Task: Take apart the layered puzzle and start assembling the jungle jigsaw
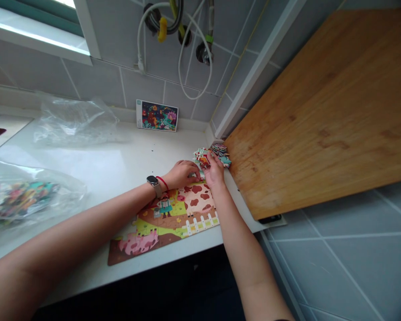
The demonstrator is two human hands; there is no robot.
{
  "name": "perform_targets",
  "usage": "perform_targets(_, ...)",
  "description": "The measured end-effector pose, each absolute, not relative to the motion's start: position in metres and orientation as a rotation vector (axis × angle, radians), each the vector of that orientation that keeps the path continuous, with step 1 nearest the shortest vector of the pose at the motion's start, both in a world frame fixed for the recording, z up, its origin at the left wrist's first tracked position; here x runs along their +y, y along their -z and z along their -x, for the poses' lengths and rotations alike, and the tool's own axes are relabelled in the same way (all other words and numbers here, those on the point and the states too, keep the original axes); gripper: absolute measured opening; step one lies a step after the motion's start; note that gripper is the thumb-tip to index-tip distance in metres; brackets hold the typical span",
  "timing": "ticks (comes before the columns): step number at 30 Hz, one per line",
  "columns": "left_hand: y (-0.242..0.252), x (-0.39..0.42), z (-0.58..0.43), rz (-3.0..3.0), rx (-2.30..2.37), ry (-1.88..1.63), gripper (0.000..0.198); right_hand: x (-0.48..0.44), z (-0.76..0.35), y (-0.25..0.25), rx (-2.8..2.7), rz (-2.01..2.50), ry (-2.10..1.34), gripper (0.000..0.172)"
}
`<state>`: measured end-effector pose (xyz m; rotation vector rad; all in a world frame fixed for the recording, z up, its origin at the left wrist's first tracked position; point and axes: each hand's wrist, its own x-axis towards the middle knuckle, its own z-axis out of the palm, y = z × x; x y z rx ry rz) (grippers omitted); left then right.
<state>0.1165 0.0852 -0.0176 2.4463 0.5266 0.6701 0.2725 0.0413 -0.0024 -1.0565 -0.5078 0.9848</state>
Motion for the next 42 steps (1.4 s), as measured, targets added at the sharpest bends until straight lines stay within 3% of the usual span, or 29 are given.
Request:
perform_targets(11, 0.005, 0.102, -0.104, -2.132, 0.796, -0.784, 0.031, 0.041, -0.274, 0.0, -0.461, 0.971, -0.986, 0.034)
perform_targets(17, -0.009, 0.111, -0.099, -1.679, 0.912, -0.714, 0.016, 0.043, -0.268, 0.004, -0.5, 1.03, -1.137, 0.038)
perform_targets(22, -0.031, 0.109, -0.094, -1.356, 0.891, -0.797, 0.024, 0.043, -0.261, 0.005, -0.513, 1.017, -1.135, 0.036)
perform_targets(29, -0.056, 0.105, -0.089, -1.436, 0.892, -0.753, 0.024, 0.043, -0.265, 0.005, -0.536, 1.007, -1.159, 0.031)
perform_targets(32, -0.066, 0.103, -0.085, -1.662, 0.903, -0.669, 0.026, 0.04, -0.264, 0.003, -0.566, 0.997, -1.227, 0.035)
perform_targets(37, -0.099, 0.08, -0.068, -2.33, 1.124, -0.408, 0.069, 0.037, -0.259, 0.0, -0.638, 0.99, -1.304, 0.038)
perform_targets(42, -0.119, 0.051, -0.053, -2.579, 1.186, 0.281, 0.083, 0.04, -0.26, 0.003, -0.565, 1.022, -1.21, 0.034)
